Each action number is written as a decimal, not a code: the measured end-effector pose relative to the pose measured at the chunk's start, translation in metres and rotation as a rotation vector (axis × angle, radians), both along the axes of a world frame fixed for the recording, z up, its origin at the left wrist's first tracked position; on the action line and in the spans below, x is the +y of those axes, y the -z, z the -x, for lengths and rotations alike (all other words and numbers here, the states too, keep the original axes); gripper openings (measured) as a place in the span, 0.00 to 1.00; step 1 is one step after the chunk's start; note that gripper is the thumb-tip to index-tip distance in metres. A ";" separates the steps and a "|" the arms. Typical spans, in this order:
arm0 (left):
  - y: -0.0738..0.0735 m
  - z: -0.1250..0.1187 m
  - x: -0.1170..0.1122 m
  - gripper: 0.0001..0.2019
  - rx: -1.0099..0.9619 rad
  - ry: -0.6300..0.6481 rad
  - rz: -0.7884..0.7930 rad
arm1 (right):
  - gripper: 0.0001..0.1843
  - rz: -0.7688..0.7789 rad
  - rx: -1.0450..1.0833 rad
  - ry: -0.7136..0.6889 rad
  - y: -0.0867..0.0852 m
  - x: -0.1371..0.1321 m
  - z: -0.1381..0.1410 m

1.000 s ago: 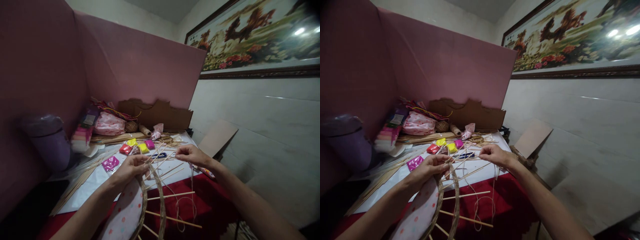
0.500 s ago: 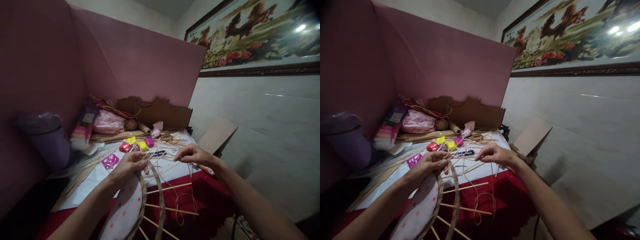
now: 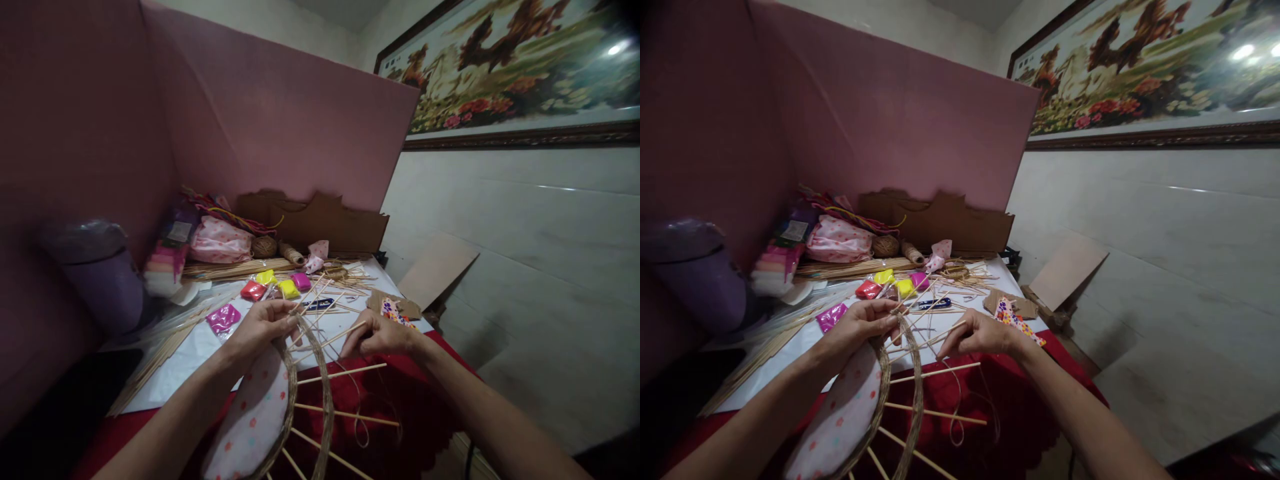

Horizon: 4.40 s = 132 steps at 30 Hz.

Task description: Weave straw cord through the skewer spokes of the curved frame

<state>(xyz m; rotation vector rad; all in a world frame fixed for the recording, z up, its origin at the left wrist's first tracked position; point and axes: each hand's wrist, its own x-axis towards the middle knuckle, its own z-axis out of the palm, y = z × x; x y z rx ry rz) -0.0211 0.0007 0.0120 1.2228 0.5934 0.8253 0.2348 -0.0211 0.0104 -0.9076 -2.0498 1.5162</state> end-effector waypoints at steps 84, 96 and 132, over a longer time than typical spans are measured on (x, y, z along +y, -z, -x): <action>-0.004 0.005 0.005 0.16 0.091 0.027 0.298 | 0.16 -0.964 -0.456 0.148 -0.002 -0.069 0.030; -0.002 0.012 0.012 0.17 0.017 0.046 0.297 | 0.11 -0.885 -0.234 0.372 -0.002 -0.071 0.026; -0.005 0.016 0.012 0.16 -0.099 -0.003 0.287 | 0.08 -0.005 0.420 0.378 0.047 -0.043 0.030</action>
